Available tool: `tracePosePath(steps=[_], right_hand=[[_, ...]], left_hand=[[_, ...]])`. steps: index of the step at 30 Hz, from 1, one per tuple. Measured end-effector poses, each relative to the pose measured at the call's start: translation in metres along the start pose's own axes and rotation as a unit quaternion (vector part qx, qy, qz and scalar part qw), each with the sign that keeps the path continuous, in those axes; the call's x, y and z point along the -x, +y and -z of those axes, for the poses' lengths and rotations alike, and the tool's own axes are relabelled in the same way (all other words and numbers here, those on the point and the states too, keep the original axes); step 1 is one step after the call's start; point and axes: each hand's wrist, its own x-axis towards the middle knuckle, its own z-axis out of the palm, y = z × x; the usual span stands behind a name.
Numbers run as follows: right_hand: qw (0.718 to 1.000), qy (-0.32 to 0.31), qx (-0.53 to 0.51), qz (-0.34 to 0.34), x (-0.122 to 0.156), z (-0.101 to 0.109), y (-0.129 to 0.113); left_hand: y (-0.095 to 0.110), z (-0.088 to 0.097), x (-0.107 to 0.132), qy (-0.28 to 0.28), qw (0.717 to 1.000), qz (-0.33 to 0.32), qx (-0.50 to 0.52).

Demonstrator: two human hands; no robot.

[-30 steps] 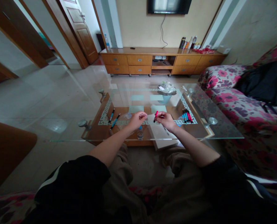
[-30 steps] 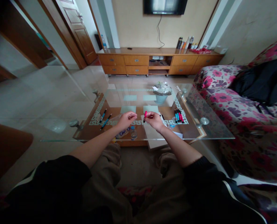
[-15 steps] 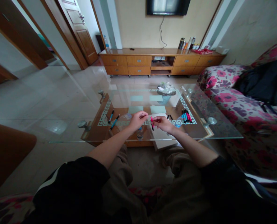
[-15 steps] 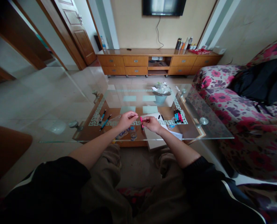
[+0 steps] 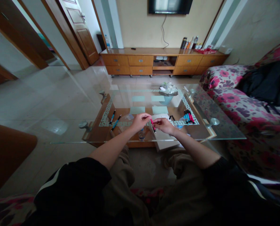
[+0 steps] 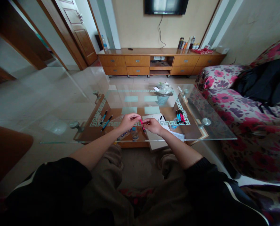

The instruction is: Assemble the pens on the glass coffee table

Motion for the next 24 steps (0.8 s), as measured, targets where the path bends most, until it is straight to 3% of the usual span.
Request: tracePosePath(steps=[14,20,24], right_hand=[[0.999,0.012,-0.001,0.039,-0.002,0.003,0.004],[0.999,0.028,-0.002,0.038,-0.006,0.004,0.009],[0.998,0.040,-0.007,0.052,-0.007,0.005,0.007]], left_hand=[[-0.005,-0.001,0.000,-0.057,0.998,-0.008,-0.006],[-0.007,-0.003,0.001,-0.038,0.999,0.004,0.036],[-0.009,-0.004,0.001,-0.055,0.997,0.027,0.045]])
